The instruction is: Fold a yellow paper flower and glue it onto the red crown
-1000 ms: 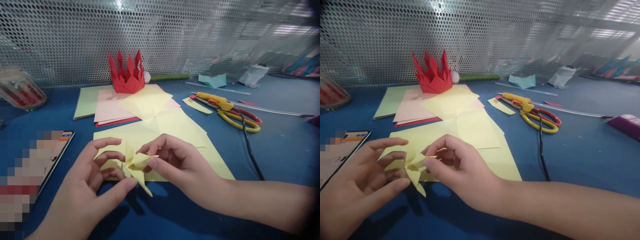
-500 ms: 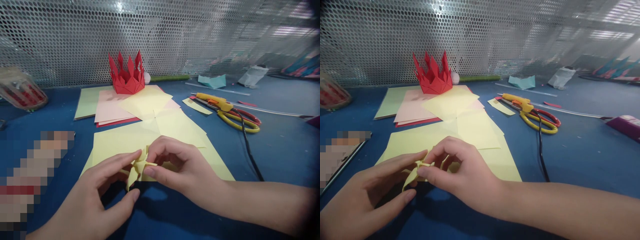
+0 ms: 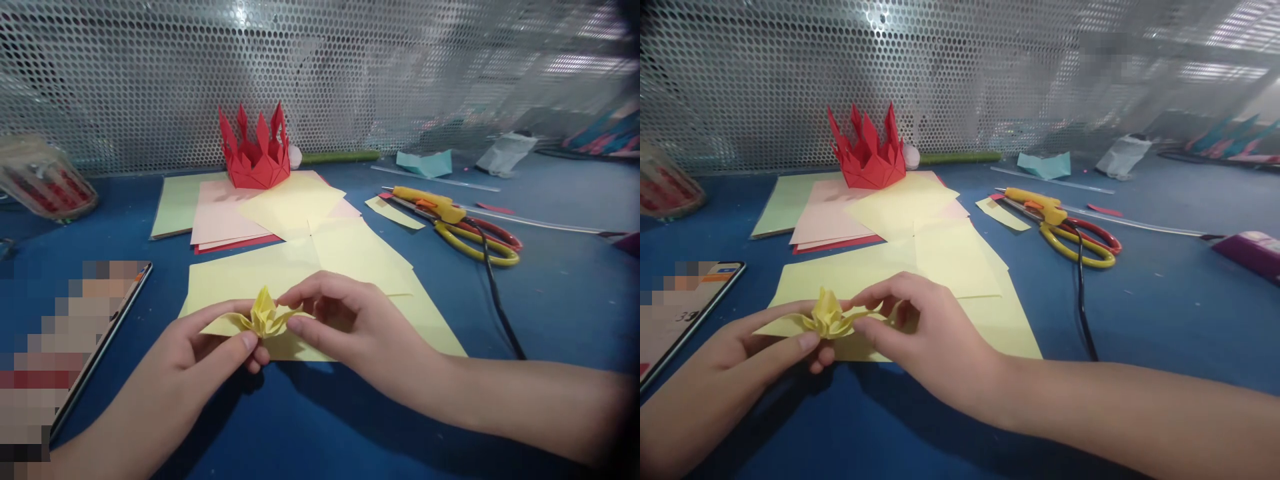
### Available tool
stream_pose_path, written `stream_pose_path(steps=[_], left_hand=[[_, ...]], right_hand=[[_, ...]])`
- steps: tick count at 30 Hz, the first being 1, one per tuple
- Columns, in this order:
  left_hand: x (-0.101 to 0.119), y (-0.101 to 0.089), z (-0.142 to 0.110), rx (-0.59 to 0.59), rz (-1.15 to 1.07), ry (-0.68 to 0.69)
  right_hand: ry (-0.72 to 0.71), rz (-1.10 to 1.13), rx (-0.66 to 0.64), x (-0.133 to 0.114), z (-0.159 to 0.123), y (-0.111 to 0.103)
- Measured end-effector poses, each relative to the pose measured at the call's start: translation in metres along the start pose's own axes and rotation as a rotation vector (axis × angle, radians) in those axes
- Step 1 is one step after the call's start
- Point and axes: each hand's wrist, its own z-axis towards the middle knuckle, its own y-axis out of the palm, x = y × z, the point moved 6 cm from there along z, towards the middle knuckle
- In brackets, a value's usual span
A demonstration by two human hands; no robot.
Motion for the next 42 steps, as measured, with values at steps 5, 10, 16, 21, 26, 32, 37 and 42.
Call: stream_pose_path(steps=[5, 10, 16, 21, 26, 32, 37, 42], left_hand=[[0.001, 0.001, 0.000, -0.003, -0.010, 0.009], [0.008, -0.001, -0.006, 0.043, 0.039, 0.121], [0.007, -0.004, -0.006, 0.073, 0.104, 0.137], [0.005, -0.003, -0.002, 0.058, 0.010, 0.116], [0.003, -0.001, -0.003, 0.021, -0.045, 0.048], [-0.001, 0.007, -0.008, -0.028, -0.166, -0.029], [-0.001, 0.012, -0.011, -0.080, -0.074, 0.011], [-0.004, 0.005, -0.011, 0.054, 0.054, 0.011]], right_hand=[[0.070, 0.106, -0.078, 0.006, 0.000, 0.006], [0.082, 0.150, -0.046, 0.006, -0.002, 0.005], [0.020, 0.157, -0.062, 0.002, -0.003, 0.004], [-0.054, 0.106, -0.054, -0.004, -0.003, 0.002], [-0.262, 0.021, 0.004, -0.016, -0.007, -0.001], [-0.307, -0.007, -0.013, -0.020, -0.008, 0.000], [-0.224, 0.022, -0.056, -0.017, -0.007, 0.002], [-0.140, 0.143, -0.153, -0.012, -0.008, 0.008]])
